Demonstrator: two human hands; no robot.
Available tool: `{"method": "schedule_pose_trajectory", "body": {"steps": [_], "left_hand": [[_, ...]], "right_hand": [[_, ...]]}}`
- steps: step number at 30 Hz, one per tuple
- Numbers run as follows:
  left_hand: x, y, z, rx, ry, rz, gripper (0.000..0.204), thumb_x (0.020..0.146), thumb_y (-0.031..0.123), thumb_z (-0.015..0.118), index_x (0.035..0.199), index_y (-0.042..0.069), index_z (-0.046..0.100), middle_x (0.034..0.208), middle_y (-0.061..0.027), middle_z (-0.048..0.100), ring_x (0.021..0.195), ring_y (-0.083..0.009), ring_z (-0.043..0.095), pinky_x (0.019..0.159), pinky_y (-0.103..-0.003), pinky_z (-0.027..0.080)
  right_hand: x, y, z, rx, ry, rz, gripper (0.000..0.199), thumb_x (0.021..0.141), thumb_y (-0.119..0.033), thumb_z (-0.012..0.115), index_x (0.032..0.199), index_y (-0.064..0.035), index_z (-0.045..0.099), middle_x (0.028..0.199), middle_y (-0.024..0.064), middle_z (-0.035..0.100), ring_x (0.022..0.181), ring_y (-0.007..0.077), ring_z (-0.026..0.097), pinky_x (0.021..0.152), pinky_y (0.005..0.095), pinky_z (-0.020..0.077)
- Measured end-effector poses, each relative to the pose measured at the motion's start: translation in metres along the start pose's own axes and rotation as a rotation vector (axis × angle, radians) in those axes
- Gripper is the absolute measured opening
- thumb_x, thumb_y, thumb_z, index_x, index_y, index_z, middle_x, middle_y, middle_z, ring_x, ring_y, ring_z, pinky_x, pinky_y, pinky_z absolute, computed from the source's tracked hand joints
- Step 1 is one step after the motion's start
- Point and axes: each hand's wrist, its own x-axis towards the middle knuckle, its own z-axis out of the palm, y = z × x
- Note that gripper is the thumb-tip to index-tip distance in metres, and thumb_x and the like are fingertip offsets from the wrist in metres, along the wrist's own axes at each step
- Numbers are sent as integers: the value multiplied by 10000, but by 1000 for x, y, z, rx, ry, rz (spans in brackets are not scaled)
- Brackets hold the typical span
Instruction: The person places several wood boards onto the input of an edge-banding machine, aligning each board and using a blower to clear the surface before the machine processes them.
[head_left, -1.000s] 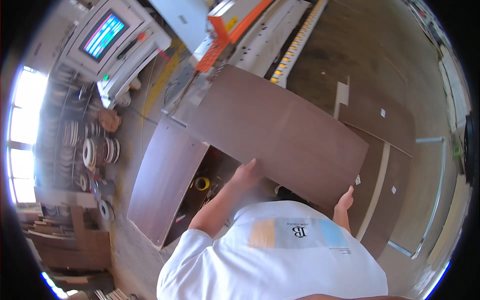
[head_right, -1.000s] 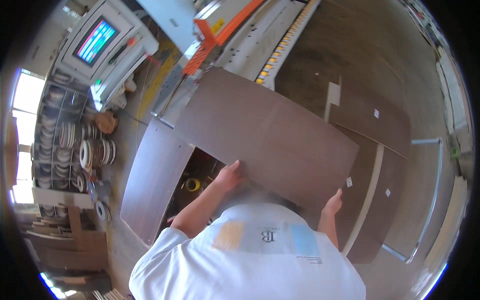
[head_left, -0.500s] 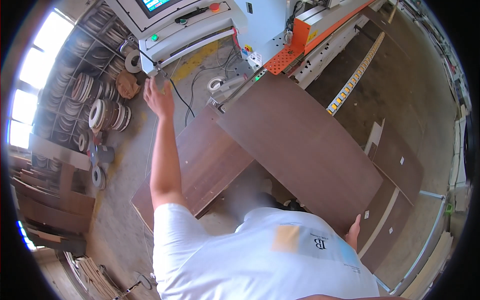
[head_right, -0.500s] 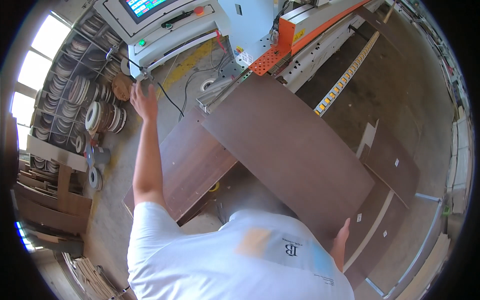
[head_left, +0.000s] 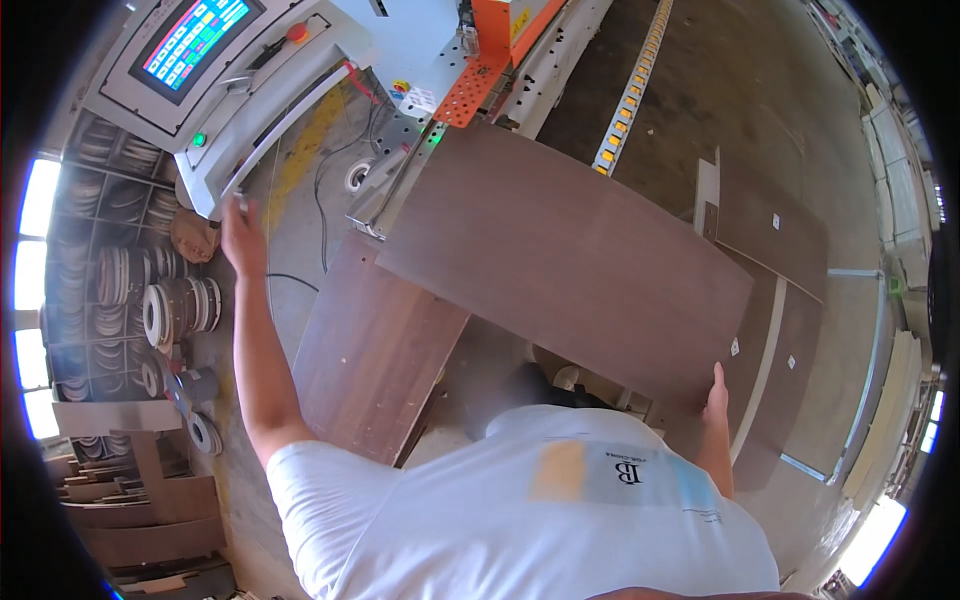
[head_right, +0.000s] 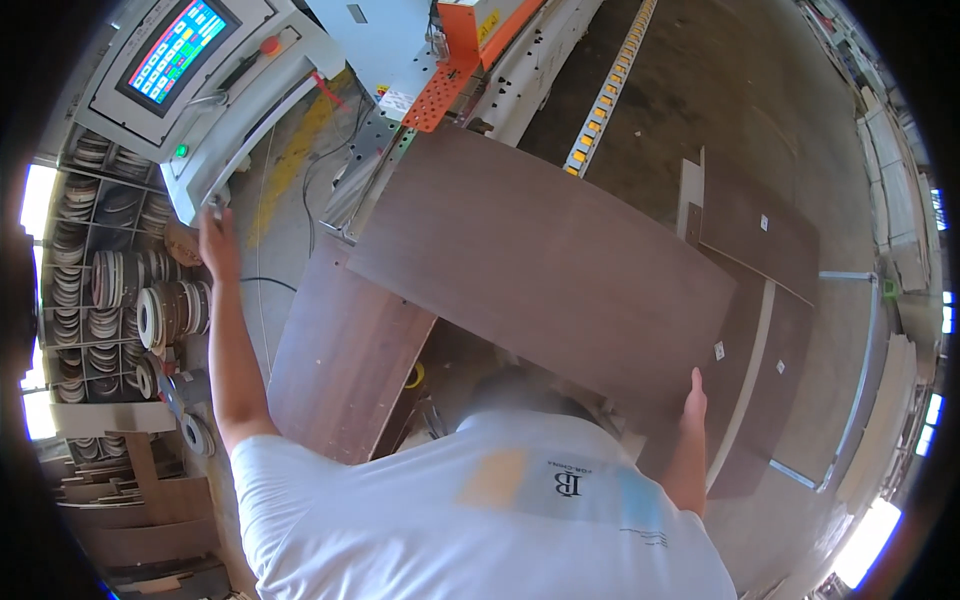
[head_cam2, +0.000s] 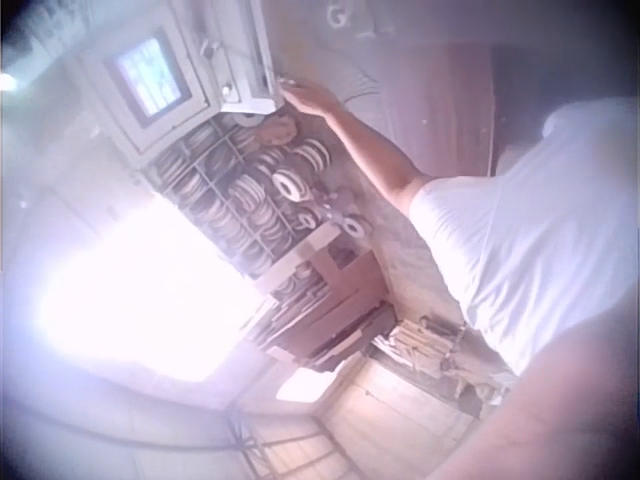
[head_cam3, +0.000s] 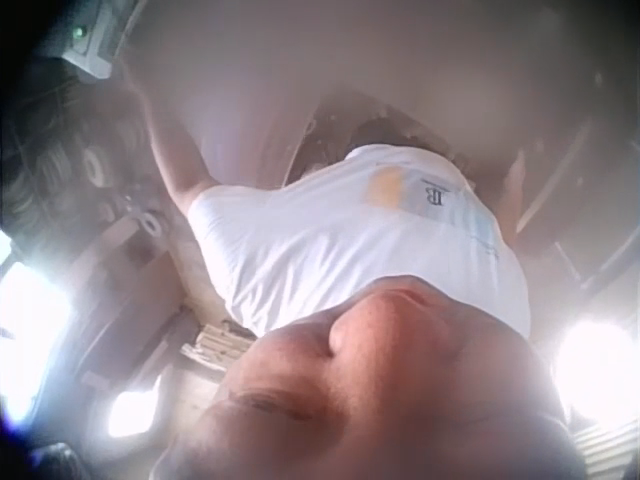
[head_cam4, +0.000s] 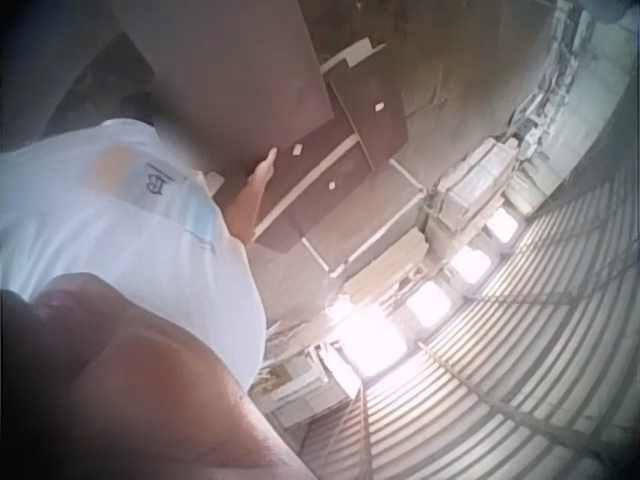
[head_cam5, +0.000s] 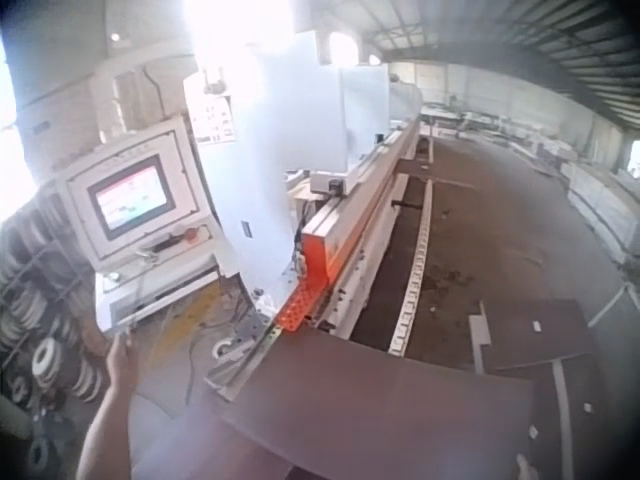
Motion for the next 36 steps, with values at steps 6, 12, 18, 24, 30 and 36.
{"method": "schedule_pose_trajectory", "body": {"steps": [6, 12, 18, 24, 30, 36], "left_hand": [[-152, 95, 22, 327, -762, 94, 432, 1084, 512, 546, 1175, 90, 553, 1032, -232, 770, 1007, -482, 725, 838, -602, 556], [-221, 107, 96, -63, -652, -151, 451, 1069, 488, 617, 1081, 38, 576, 813, -152, 722, 696, -311, 724, 656, -460, 564], [-332, 259, 128, -243, -966, -208, 565, 1062, 535, 584, 1112, -22, 666, 983, -271, 758, 957, -373, 764, 764, -507, 603], [-489, 390, 32, -213, -1276, 499, 564, 1031, 593, 620, 1109, 40, 701, 1056, -232, 772, 971, -411, 748, 836, -516, 577], [-454, 217, -10, -211, -1100, -51, 269, 1035, 372, 708, 1080, 107, 693, 782, -78, 678, 699, -223, 646, 629, -396, 501], [-445, 128, -64, -319, -745, -745, 314, 1045, 380, 687, 1042, 80, 594, 640, -11, 504, 518, -165, 540, 451, -349, 423]], "right_hand": [[-7, 2, -8, -97, -111, -128, 807, 1060, -537, 619, 1527, 113, 517, 1578, 178, 565, 1430, 291, 551, 1201, 398, 418], [21, 28, -31, -127, -1, -196, 862, 1048, -613, 587, 1499, 121, 551, 1541, 174, 600, 1392, 278, 581, 1177, 378, 431], [53, 68, -56, 237, 32, 15, 824, 1032, -722, 525, 1361, 17, 685, 1270, 103, 743, 1089, 208, 699, 946, 356, 551], [39, 64, -63, 201, -66, 63, 627, 1031, -723, 525, 1071, -138, 747, 822, -47, 623, 683, 108, 519, 595, 332, 391], [14, 56, -57, 230, -186, -25, 596, 1064, -682, 502, 1125, -142, 745, 960, -20, 715, 860, 117, 658, 708, 323, 506], [-5, 44, -62, -19, -173, -72, 650, 1059, -660, 526, 1437, -143, 634, 1297, 52, 706, 1085, 214, 714, 824, 412, 608]]}}
